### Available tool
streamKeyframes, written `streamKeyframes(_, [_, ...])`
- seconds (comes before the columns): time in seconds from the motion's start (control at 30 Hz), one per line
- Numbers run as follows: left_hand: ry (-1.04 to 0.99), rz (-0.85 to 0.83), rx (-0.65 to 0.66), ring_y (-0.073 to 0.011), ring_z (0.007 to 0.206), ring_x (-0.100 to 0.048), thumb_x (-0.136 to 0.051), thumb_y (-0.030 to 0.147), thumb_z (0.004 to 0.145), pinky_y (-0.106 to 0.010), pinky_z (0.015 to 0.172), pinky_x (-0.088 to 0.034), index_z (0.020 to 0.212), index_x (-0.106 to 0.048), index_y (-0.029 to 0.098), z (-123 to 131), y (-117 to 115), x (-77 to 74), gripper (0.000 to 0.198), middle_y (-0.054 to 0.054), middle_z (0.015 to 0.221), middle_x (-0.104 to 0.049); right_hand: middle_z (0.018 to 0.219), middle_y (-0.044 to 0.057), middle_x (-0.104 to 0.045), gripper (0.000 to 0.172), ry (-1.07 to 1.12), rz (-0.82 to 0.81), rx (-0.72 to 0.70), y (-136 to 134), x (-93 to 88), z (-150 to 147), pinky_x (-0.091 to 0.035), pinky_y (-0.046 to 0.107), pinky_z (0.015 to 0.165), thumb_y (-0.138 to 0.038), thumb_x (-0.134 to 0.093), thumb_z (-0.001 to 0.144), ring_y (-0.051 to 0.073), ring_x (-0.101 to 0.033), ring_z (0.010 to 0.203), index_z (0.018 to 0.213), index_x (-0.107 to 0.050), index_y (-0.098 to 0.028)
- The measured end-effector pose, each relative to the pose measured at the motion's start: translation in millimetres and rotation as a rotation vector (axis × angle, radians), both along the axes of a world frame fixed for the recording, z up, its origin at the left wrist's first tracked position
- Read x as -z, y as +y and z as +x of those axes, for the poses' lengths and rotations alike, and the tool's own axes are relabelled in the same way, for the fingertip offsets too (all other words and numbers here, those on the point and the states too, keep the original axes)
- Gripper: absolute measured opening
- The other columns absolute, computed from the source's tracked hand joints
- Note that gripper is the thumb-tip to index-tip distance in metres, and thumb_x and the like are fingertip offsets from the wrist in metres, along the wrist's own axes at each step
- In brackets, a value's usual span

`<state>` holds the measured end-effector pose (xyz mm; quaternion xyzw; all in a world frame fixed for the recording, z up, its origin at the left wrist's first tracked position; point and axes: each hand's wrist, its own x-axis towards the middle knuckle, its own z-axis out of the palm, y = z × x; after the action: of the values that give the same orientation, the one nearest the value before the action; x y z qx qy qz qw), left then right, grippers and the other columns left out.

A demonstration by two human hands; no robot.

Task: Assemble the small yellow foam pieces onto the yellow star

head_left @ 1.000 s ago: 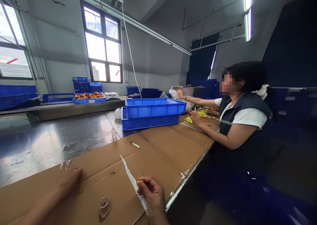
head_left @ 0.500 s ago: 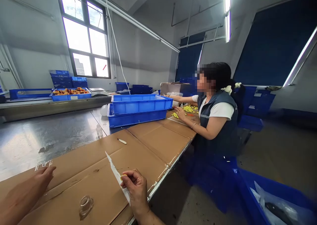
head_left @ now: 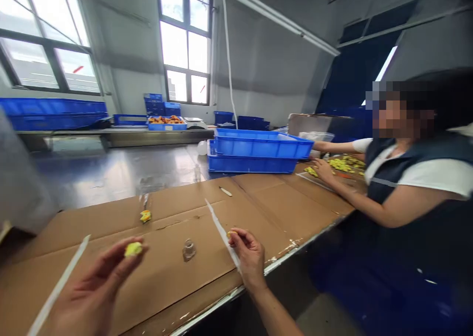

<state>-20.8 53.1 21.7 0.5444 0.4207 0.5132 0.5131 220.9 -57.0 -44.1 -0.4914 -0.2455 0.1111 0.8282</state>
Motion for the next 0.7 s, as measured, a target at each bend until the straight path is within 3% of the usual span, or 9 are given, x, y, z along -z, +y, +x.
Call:
streamKeyframes(0.07, [-0.354,-0.29,0.133,-0.0236,0.083,-0.072,-0.089,0.045,0.036,-0.022,0.073,-0.059,0.082,-0.076,0.027,3,-44,9.1,0.051,-0.002,0.089,-0.078,0.068,0.003,-0.065,0.03,0.025,0.001,-0.02,-1,2.1,2,-0.048,0.022,0.057,-0.039,-0.083,0.067,0.014,-0.058,0.06,0.081,-0.073,-0.015])
streamKeyframes(0.17, [-0.614,-0.604,0.238,-0.0188,0.077,-0.073,-0.091,0.026,0.043,-0.016,0.066,-0.058,0.081,-0.078,0.029,5,-84,28.7,0.041,-0.001,0.092,-0.078,0.069,0.003,-0.066,0.031,0.054,-0.005,-0.022,-2,4.7,5,-0.048,0.021,0.058,-0.036,-0.086,0.064,0.014,-0.058,0.061,0.083,-0.073,-0.015])
streamKeyframes(0.23, [-0.738,-0.72,0.262,-0.017,0.074,-0.073,-0.09,0.018,0.046,-0.015,0.066,-0.058,0.08,-0.078,0.029,3,-98,40.2,0.038,-0.001,0.091,-0.078,0.069,0.002,-0.067,0.032,0.064,-0.017,-0.012,-3,5.6,6,-0.049,0.02,0.06,-0.035,-0.087,0.063,0.013,-0.059,0.062,0.083,-0.073,-0.015])
streamKeyframes(0.43, [-0.871,-0.768,0.225,-0.0168,0.069,-0.073,-0.088,0.01,0.051,-0.017,0.063,-0.058,0.081,-0.078,0.024,2,-117,57.7,0.035,-0.004,0.089,-0.078,0.071,0.001,-0.068,0.033,0.067,-0.036,0.038,-3,4.1,6,-0.051,0.019,0.061,-0.034,-0.089,0.059,0.012,-0.06,0.061,0.082,-0.074,-0.016])
streamKeyframes(0.7, [-0.9,-0.834,0.253,-0.012,0.061,-0.069,-0.089,0.016,0.048,-0.015,0.059,-0.057,0.081,-0.078,0.019,6,-122,54.1,0.034,-0.006,0.079,-0.078,0.068,0.002,-0.067,0.034,0.099,-0.045,0.015,-5,-0.1,3,-0.052,0.019,0.055,-0.033,-0.091,0.054,0.012,-0.059,0.056,0.076,-0.073,-0.015])
